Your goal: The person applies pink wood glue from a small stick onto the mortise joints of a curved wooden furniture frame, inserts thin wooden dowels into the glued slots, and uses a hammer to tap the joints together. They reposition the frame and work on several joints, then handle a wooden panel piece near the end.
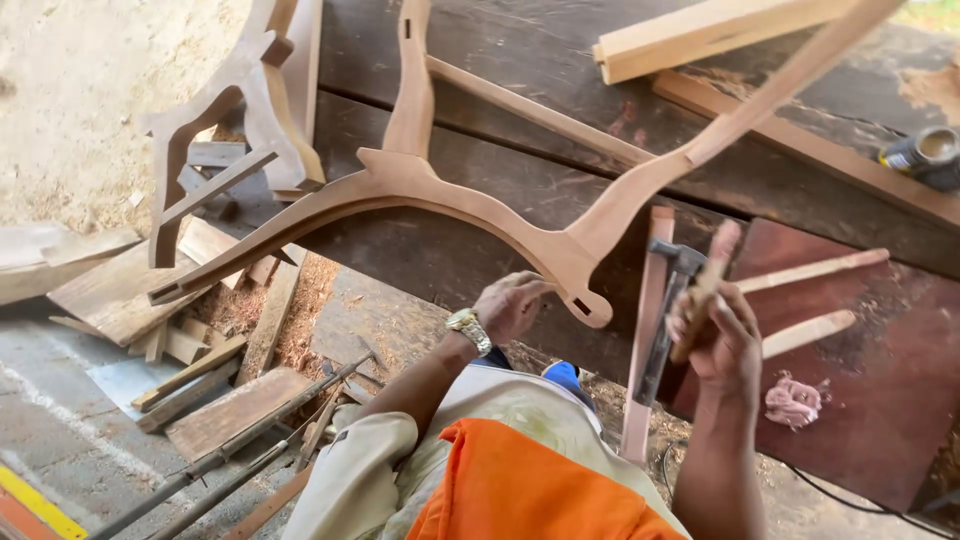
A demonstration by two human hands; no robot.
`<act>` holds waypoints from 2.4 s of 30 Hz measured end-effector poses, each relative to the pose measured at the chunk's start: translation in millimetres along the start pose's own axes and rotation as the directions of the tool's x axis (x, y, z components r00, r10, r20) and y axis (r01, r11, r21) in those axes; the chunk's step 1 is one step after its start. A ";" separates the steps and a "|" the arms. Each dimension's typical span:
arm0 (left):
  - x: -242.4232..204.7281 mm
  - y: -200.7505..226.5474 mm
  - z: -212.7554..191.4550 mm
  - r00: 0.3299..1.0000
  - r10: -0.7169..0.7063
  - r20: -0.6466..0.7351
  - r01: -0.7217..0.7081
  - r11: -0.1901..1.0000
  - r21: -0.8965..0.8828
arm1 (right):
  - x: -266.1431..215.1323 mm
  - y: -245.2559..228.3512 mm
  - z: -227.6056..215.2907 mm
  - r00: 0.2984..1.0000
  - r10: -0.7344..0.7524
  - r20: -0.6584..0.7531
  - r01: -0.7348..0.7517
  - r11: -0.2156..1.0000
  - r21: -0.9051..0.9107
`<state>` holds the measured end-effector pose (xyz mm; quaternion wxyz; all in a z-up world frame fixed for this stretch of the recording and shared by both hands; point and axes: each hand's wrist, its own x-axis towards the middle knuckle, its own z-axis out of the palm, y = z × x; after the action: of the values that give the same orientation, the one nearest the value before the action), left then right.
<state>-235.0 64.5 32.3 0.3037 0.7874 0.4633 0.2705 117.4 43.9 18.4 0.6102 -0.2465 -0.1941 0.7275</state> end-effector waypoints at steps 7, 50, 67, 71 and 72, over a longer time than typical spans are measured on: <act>-7.7 -116.4 -98.4 0.948 -0.146 -0.283 0.176 0.981 0.086 | 143.5 119.8 136.8 0.975 0.218 -0.036 -0.220 0.951 -0.215; 147.1 -352.3 -185.0 0.788 -0.590 -0.175 0.592 0.805 -0.044 | 504.8 325.7 220.3 0.999 -0.034 0.040 0.030 -0.248 -0.968; 144.3 -350.2 -187.9 0.788 -0.593 -0.165 0.593 0.803 -0.055 | 493.9 331.3 245.2 0.988 -0.042 0.149 0.115 -0.446 -0.888; 144.2 -349.8 -190.1 0.784 -0.605 -0.140 0.603 0.795 -0.062 | 495.4 329.9 244.8 0.968 -0.005 0.250 0.219 -0.464 -0.858; 144.0 -351.9 -187.5 0.787 -0.596 -0.162 0.596 0.801 -0.054 | 493.3 328.1 246.8 0.977 -0.001 0.212 0.187 -0.460 -0.868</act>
<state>-505.4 371.8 -77.8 0.3325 0.5750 0.7122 0.2272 -355.5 474.5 -34.8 0.1618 -0.5881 -0.7742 0.1690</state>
